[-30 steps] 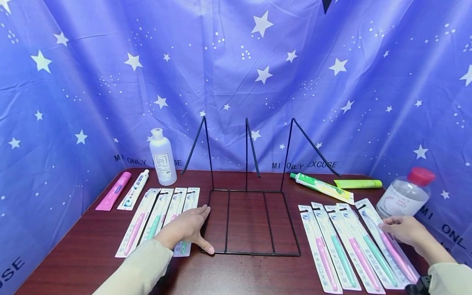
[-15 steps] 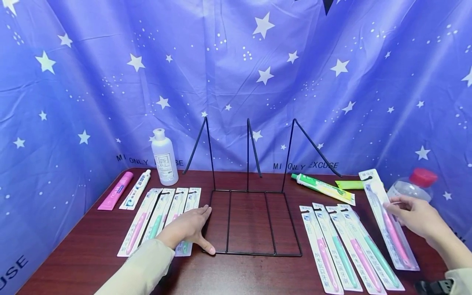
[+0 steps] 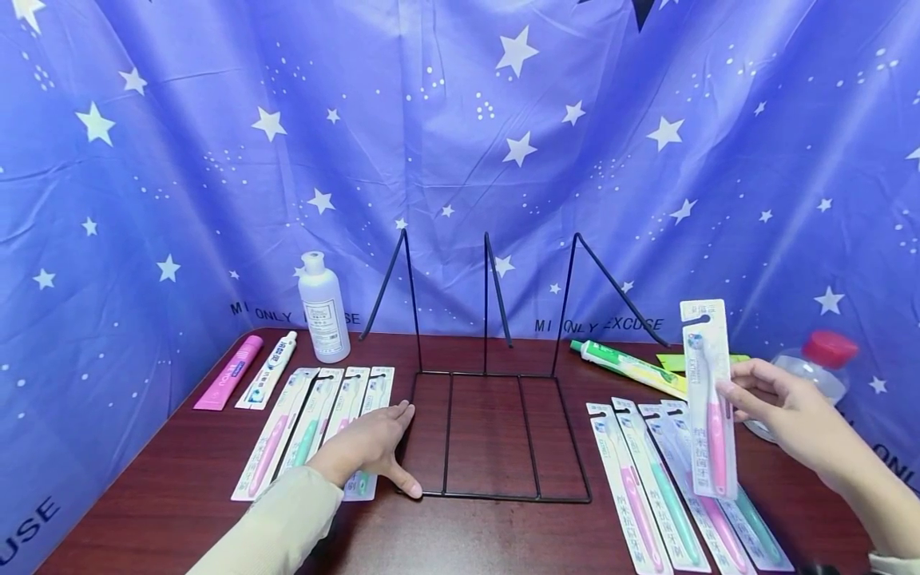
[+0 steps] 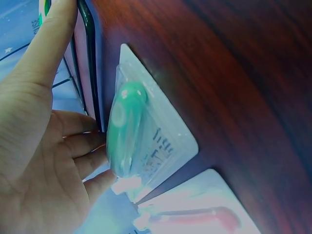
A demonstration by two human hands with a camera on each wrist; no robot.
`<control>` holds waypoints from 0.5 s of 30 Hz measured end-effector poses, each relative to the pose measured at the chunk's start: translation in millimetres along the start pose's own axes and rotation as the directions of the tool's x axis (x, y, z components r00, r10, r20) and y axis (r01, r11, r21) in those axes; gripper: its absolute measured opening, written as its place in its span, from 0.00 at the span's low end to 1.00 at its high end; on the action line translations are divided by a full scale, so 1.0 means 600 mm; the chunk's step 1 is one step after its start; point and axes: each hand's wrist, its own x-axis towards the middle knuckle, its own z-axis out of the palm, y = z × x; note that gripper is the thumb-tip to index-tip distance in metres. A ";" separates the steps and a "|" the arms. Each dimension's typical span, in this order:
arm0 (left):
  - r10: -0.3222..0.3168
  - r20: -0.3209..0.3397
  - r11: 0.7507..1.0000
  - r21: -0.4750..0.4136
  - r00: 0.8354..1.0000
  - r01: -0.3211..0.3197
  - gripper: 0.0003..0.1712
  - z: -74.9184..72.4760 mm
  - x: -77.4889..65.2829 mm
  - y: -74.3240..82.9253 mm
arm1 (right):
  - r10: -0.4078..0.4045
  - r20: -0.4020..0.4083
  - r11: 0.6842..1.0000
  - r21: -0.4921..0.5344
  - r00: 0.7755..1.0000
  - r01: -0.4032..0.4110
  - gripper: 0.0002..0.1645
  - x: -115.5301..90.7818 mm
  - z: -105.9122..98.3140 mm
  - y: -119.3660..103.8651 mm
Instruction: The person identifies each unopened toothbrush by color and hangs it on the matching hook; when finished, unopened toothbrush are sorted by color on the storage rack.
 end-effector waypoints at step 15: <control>-0.010 0.011 1.000 -0.011 1.000 0.010 0.72 -0.002 -0.001 0.002 | -0.194 0.163 0.976 0.131 0.967 0.174 0.13 -0.025 -0.003 -0.094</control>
